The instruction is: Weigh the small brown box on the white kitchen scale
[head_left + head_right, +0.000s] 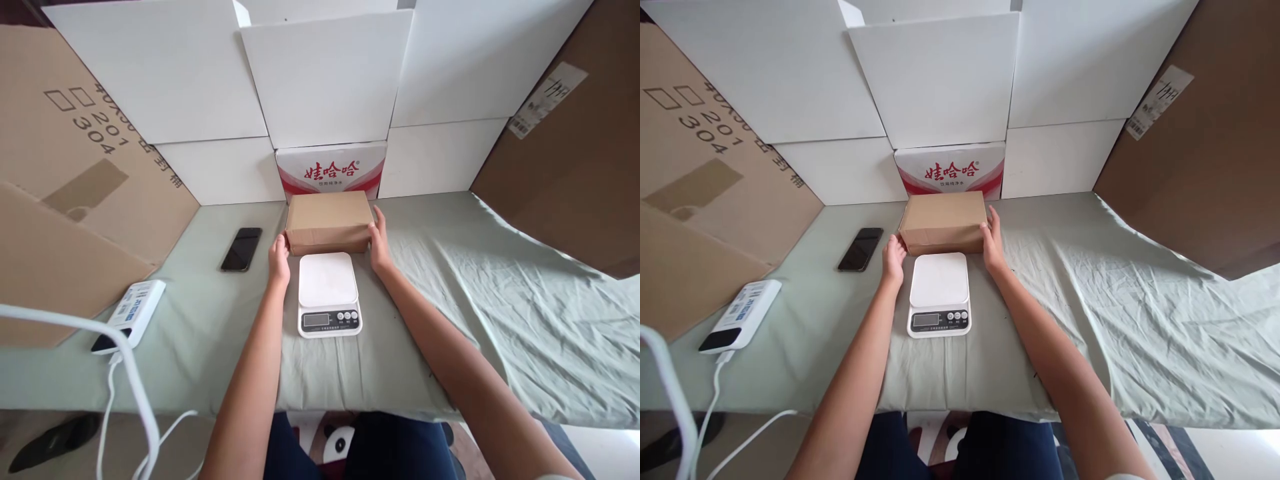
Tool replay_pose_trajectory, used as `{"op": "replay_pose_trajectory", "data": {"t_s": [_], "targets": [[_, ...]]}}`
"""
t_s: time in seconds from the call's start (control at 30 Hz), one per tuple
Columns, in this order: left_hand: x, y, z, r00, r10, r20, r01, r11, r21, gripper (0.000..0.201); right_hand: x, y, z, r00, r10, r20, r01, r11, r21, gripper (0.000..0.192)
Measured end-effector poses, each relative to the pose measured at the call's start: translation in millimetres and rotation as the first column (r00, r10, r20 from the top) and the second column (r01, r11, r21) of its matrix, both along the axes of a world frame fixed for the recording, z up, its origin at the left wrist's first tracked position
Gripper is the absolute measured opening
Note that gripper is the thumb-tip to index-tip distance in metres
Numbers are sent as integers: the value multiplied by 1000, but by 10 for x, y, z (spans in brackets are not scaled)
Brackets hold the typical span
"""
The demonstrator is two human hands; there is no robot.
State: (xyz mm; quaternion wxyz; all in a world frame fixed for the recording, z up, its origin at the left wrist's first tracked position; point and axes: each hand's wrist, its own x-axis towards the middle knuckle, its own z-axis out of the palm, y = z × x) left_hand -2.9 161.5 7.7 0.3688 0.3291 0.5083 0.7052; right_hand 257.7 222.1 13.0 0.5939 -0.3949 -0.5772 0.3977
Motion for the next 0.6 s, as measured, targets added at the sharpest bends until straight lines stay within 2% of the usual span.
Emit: {"op": "replay_pose_trajectory", "data": {"t_s": [0.13, 0.23, 0.33, 0.47, 0.6], "targets": [[-214, -69, 109, 995, 93, -25, -91, 992, 86, 74, 285, 146, 19, 988, -129, -81, 123, 989, -78, 77], [-324, -86, 121, 993, 117, -17, -115, 988, 106, 78, 423, 191, 14, 974, -183, -131, 167, 979, -119, 78], [-299, -47, 50, 999, 50, -13, -49, 996, 69, 79, 377, 139, -25, 980, -104, -170, 79, 986, -148, 77], [-155, 34, -72, 998, -39, 42, 39, 999, -12, 77, 176, 7, -48, 991, 82, -109, -92, 992, -86, 73], [-71, 65, -124, 995, -49, 85, 53, 998, -45, 71, 58, -96, -22, 997, 71, 6, -71, 997, -19, 70]]}}
